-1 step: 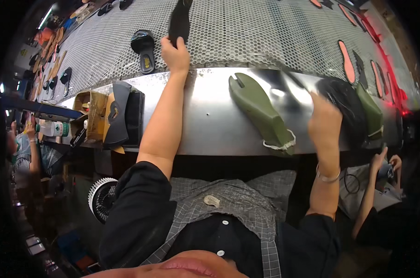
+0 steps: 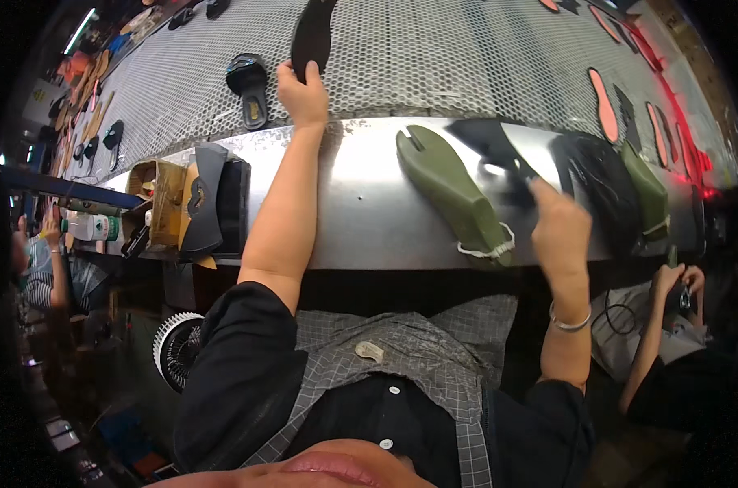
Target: Assembling shoe uppers onto lasts at a manufacturing workstation.
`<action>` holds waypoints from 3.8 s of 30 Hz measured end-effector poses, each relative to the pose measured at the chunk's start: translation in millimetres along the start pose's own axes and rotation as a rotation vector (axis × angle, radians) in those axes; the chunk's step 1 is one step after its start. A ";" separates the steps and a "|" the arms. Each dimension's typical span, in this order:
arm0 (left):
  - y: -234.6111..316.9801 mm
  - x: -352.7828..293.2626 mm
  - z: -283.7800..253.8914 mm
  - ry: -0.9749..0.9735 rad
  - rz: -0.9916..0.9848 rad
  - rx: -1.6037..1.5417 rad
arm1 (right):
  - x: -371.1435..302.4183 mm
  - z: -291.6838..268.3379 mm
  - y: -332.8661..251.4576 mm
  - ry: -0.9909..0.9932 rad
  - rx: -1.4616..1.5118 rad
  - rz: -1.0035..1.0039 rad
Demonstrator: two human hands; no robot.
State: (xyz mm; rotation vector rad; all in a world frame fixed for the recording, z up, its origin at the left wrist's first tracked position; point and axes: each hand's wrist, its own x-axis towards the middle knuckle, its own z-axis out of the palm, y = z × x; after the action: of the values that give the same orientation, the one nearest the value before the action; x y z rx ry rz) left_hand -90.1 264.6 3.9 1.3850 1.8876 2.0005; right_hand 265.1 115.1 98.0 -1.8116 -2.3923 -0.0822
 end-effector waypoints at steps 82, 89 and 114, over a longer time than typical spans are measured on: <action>129.0 -210.9 -162.0 -0.863 -0.698 -0.483 | -92.3 44.0 -11.7 -0.590 1.554 0.293; 108.2 -231.0 -154.7 -0.753 -0.680 -0.401 | -99.7 69.4 -35.2 -0.427 1.493 0.414; 125.7 -217.6 -144.9 -1.057 -0.848 -0.945 | -131.2 67.0 -86.6 -0.235 2.107 0.718</action>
State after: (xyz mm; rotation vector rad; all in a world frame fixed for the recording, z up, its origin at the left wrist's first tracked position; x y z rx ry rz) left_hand 13.2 -6.4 11.1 0.8018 0.6516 1.0401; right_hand 211.5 -25.2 16.3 -1.0663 -0.4971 1.8069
